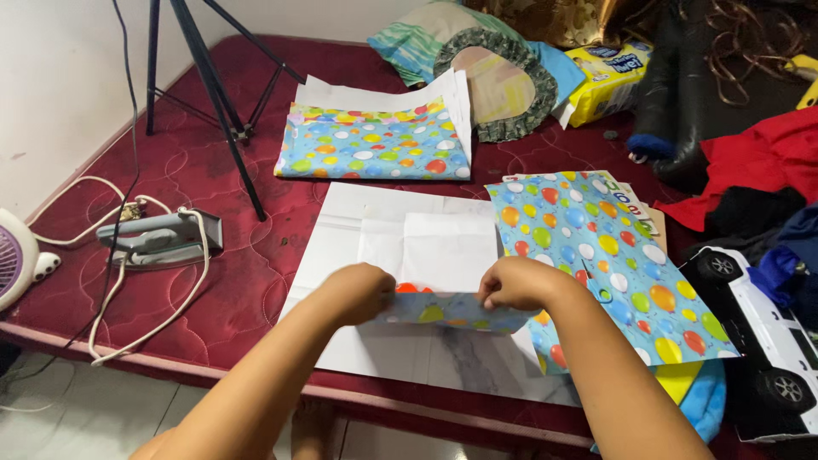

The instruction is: The person cuts a piece of balloon-patterned wrapping paper with scissors, places a red fish toy on it, and folds the paper around the toy. The person then wraps the toy in a white sheet of paper and folds the edges.

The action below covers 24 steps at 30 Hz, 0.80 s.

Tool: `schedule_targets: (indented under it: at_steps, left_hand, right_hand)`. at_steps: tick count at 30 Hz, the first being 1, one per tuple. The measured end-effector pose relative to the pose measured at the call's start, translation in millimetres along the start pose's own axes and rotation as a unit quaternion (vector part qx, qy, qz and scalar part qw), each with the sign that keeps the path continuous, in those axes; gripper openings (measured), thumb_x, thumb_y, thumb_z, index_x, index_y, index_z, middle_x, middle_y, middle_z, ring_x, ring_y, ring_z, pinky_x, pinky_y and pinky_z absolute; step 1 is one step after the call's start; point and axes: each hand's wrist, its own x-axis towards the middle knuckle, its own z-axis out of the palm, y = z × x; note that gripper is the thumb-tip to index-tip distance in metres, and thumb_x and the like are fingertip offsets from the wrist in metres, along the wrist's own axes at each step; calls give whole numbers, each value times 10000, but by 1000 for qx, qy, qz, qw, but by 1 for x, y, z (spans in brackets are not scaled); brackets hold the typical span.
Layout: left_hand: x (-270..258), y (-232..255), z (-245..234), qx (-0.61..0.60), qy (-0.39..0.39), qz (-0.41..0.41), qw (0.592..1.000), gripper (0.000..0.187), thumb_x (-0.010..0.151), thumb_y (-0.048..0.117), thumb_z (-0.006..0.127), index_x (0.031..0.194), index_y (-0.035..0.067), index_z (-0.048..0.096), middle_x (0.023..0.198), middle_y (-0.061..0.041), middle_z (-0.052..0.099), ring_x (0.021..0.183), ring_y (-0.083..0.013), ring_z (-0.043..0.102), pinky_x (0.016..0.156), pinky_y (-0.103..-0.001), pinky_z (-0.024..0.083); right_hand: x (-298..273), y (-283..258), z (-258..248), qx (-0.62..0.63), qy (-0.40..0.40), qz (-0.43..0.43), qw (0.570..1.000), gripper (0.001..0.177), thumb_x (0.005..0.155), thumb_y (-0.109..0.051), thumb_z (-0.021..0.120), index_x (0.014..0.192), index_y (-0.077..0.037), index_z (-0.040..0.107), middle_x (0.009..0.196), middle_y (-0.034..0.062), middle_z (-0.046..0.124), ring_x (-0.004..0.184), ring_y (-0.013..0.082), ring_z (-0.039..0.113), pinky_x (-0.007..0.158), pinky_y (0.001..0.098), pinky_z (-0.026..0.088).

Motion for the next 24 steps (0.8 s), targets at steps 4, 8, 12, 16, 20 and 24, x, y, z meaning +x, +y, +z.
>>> schedule_targets:
  at_steps: [4,8,12,16,20,24]
  left_hand:
    - [1,-29,-17,-61,12,-96,993,191,876,282,674,909,106,741,818,-157,738,792,-350,722,744,-459,556]
    - [10,-49,-15,-250,80,-131,956,177,889,230,624,930,74,697,825,-98,766,750,-242,799,680,-402,600]
    - [24,-67,-1,-278,219,-162,921,235,864,232,737,956,17,719,843,-151,752,756,-265,719,719,-391,544]
    - [39,-75,16,-323,263,-196,888,225,903,227,712,952,7,723,808,-132,743,720,-231,690,701,-357,525]
    - [46,-78,25,-421,267,-241,832,241,942,246,694,963,8,730,800,-73,704,678,-156,597,628,-326,490]
    - [50,-75,24,-475,277,-234,802,211,942,220,675,984,24,739,817,-17,723,673,-95,603,619,-277,489]
  right_hand:
    - [0,-1,-5,43,122,1,992,181,837,-141,734,1005,-130,799,979,49,818,930,171,760,838,327,567]
    - [5,-6,-5,38,226,33,973,170,883,-251,711,1022,-185,782,934,53,811,870,192,773,878,328,544]
    - [15,-8,-6,-34,283,43,958,197,897,-376,691,1004,-239,784,837,27,813,837,182,751,1043,362,392]
    - [34,2,-9,-47,316,33,947,251,847,-437,738,943,-215,802,869,36,787,923,202,696,1015,404,352]
    - [51,18,-12,-16,321,41,946,323,799,-486,786,921,-187,803,857,40,788,898,220,702,969,400,416]
    - [66,40,-19,101,291,91,947,415,710,-447,879,922,-109,763,858,42,763,813,185,711,764,365,547]
